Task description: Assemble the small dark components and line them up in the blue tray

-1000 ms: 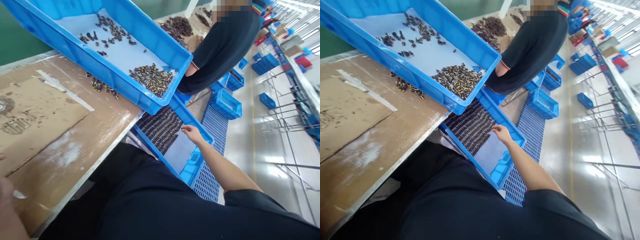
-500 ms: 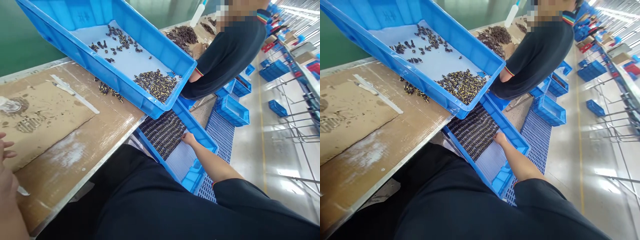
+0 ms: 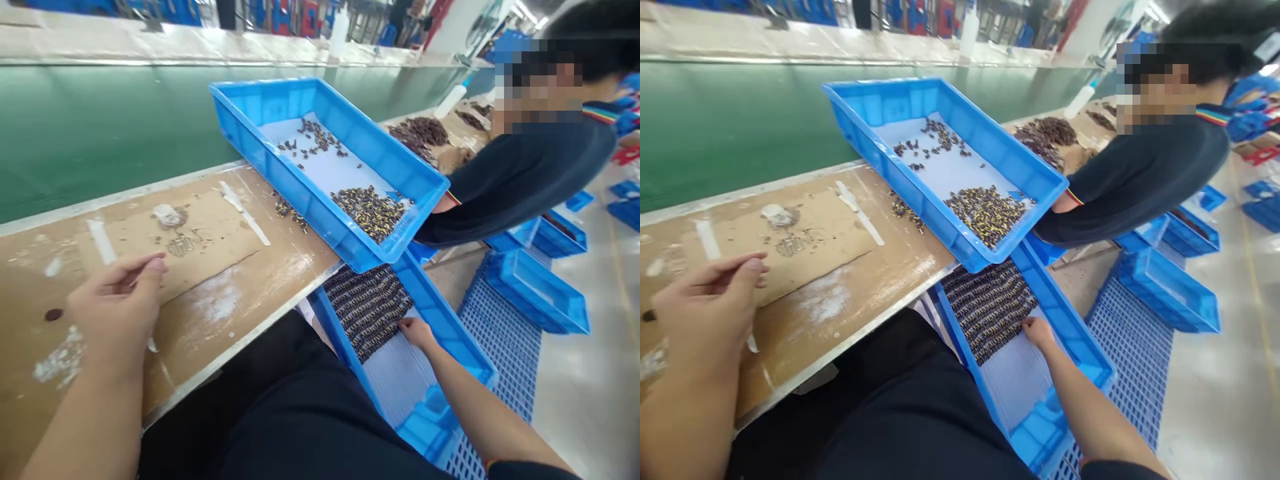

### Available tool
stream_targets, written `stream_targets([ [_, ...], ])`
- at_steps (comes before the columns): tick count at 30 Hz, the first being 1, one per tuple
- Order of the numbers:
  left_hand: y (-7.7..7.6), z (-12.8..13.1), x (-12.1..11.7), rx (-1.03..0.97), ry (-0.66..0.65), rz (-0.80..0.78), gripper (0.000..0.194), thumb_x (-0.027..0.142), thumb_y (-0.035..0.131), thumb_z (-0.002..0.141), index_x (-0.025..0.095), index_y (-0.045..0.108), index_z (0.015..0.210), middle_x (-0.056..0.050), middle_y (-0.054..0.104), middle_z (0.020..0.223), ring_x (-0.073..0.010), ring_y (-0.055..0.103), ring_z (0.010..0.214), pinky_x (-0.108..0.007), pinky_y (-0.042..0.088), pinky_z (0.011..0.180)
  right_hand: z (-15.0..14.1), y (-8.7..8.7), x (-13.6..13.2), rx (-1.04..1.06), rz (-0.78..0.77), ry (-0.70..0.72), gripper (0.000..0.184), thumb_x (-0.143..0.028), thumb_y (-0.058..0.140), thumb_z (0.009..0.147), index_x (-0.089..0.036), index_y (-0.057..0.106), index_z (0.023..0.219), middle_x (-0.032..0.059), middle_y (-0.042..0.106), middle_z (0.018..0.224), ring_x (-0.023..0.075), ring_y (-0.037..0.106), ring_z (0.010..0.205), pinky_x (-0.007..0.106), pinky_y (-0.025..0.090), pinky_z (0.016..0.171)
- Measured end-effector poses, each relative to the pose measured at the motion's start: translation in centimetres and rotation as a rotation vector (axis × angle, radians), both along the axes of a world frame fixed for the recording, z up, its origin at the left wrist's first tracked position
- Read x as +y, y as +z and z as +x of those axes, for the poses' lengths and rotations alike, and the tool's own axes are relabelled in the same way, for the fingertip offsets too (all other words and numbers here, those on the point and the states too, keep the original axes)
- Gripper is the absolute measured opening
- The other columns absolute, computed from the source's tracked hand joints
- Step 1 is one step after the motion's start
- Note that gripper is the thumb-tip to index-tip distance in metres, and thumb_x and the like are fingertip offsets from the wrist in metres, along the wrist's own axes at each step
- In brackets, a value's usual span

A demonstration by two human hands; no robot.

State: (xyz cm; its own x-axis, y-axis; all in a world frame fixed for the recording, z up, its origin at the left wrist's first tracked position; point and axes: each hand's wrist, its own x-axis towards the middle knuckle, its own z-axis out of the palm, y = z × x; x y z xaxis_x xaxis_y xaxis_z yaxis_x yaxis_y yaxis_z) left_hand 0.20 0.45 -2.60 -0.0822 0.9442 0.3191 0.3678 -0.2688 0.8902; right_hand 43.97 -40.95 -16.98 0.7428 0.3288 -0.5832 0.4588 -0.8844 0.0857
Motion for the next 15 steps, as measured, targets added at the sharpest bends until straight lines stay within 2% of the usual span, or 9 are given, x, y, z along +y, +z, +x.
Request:
stream_targets([
  [3,0.0,-0.5,0.1,0.019,-0.043,-0.021,0.027,0.035,0.079,0.080,0.022,0.084,0.102,-0.004,0.082,0.095,-0.0185,0.074,0.078,-0.030,0.060,0.075,-0.2,2.5,1.6,0.016,0.012,0.066,0.025,-0.025,0.062,0.094,-0.020,0.075,0.073,0.0140,0.078,0.084,0.0328,0.078,0.097,0.038,0.057,0.080],
  [5,-0.4,-1.0,0.5,0.069,-0.103,-0.055,0.025,0.037,0.077,0.082,0.022,0.084,0.101,-0.004,0.082,0.099,-0.0188,0.075,0.082,-0.029,0.060,0.077,-0.7,4.7,3.5,0.083,0.033,0.134,0.028,-0.031,0.069,0.087,-0.020,0.069,0.061,0.0138,0.075,0.073,0.0328,0.078,0.084,0.038,0.055,0.072],
  [8,-0.8,-1.3,0.9,0.171,-0.201,-0.038,0.026,0.041,0.071,0.088,0.022,0.083,0.101,-0.005,0.082,0.102,-0.0177,0.073,0.079,-0.028,0.058,0.074,-3.5,9.0,8.2,0.313,0.121,0.290,0.031,-0.041,0.071,0.088,-0.020,0.071,0.065,0.0085,0.074,0.070,0.0250,0.075,0.072,0.031,0.054,0.065],
  [10,-0.7,-1.0,0.6,0.248,-0.272,0.066,0.026,0.041,0.067,0.092,0.022,0.083,0.099,-0.005,0.081,0.095,-0.0166,0.069,0.072,-0.029,0.056,0.071,-6.8,12.0,12.8,0.548,0.308,0.454,0.032,-0.047,0.063,0.095,-0.021,0.077,0.084,0.0057,0.077,0.078,0.0215,0.074,0.074,0.029,0.055,0.065],
  [11,-0.4,-0.9,0.2,0.274,-0.320,0.133,0.025,0.040,0.066,0.093,0.021,0.082,0.098,-0.006,0.080,0.092,-0.0165,0.068,0.071,-0.029,0.055,0.071,-8.6,13.4,15.5,0.650,0.457,0.556,0.033,-0.048,0.060,0.098,-0.021,0.079,0.097,0.0055,0.078,0.084,0.0212,0.074,0.078,0.030,0.056,0.069],
  [12,0.0,-0.9,-0.6,0.293,-0.382,0.197,0.023,0.038,0.066,0.094,0.021,0.082,0.097,-0.006,0.080,0.090,-0.0168,0.069,0.072,-0.030,0.055,0.073,-10.3,14.5,18.5,0.644,0.630,0.636,0.034,-0.048,0.058,0.100,-0.022,0.078,0.105,0.0054,0.078,0.086,0.0209,0.073,0.078,0.031,0.057,0.074],
  [13,0.6,-0.9,-1.8,0.295,-0.451,0.248,0.021,0.036,0.067,0.095,0.022,0.081,0.098,-0.006,0.080,0.090,-0.0169,0.070,0.074,-0.029,0.055,0.075,-11.9,15.4,21.5,0.560,0.796,0.693,0.034,-0.046,0.057,0.101,-0.022,0.078,0.112,0.0057,0.078,0.087,0.0210,0.071,0.077,0.033,0.058,0.076],
  [15,1.9,-1.7,-5.2,0.244,-0.588,0.305,0.015,0.030,0.069,0.095,0.022,0.080,0.101,-0.006,0.080,0.094,-0.0168,0.072,0.082,-0.028,0.055,0.080,-14.1,16.1,27.5,0.222,1.078,0.746,0.033,-0.040,0.056,0.099,-0.022,0.078,0.116,0.0091,0.078,0.097,0.0232,0.071,0.083,0.038,0.058,0.085],
])
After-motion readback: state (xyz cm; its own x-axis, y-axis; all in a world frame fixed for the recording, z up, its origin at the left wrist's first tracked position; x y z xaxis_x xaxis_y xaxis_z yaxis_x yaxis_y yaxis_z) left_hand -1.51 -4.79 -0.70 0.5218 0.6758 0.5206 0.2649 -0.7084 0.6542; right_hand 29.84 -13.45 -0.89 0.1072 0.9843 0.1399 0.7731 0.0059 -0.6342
